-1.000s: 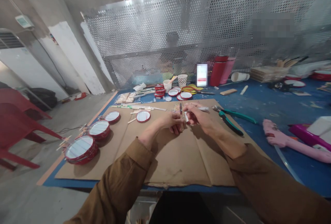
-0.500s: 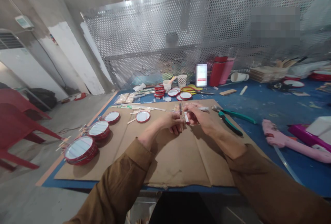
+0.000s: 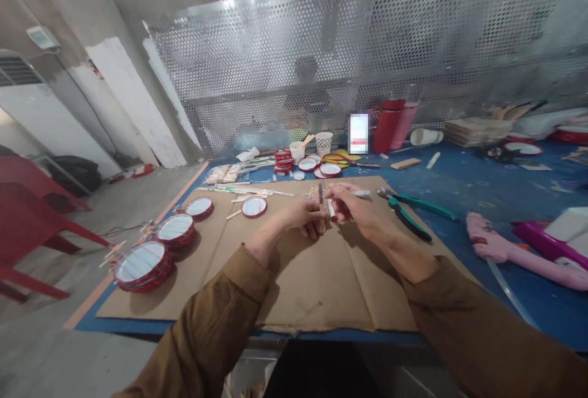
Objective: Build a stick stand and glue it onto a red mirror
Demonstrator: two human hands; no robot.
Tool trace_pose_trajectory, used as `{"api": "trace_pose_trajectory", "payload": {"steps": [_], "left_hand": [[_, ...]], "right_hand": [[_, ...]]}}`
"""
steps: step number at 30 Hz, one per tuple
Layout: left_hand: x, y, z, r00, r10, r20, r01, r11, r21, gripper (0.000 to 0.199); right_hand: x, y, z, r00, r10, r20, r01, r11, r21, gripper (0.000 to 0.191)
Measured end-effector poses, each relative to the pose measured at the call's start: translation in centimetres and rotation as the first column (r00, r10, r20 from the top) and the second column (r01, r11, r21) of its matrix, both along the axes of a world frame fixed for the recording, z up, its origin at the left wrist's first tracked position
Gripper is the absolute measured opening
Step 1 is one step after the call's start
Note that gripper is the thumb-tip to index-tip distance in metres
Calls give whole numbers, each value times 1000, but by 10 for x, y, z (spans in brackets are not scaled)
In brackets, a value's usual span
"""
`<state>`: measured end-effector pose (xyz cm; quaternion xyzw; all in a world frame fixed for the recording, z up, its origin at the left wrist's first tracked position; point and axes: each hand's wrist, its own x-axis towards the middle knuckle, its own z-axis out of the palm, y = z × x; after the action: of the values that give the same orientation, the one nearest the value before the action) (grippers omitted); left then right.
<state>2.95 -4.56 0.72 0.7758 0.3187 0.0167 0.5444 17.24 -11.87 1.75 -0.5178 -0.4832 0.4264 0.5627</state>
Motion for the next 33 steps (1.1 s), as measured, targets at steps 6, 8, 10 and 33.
{"api": "trace_pose_trajectory", "payload": {"steps": [6,8,10,33], "left_hand": [[1,0,0,1000,13,3,-13,1000,-3,23],[2,0,0,1000,19,-3,-19,1000,-8,24],[2,0,0,1000,26,-8,-26,1000,-9,25],[1,-2,1,999,44,4,-44,998,-34,23]], "right_hand": [[-2,-1,2,1000,0,14,0,1000,0,40],[-1,0,1,1000,0,16,0,1000,7,40],[-1,1,-1,1000,6,18,-6,1000,15,40],[2,3,-5,1000,6,29,-7,1000,18,40]]}}
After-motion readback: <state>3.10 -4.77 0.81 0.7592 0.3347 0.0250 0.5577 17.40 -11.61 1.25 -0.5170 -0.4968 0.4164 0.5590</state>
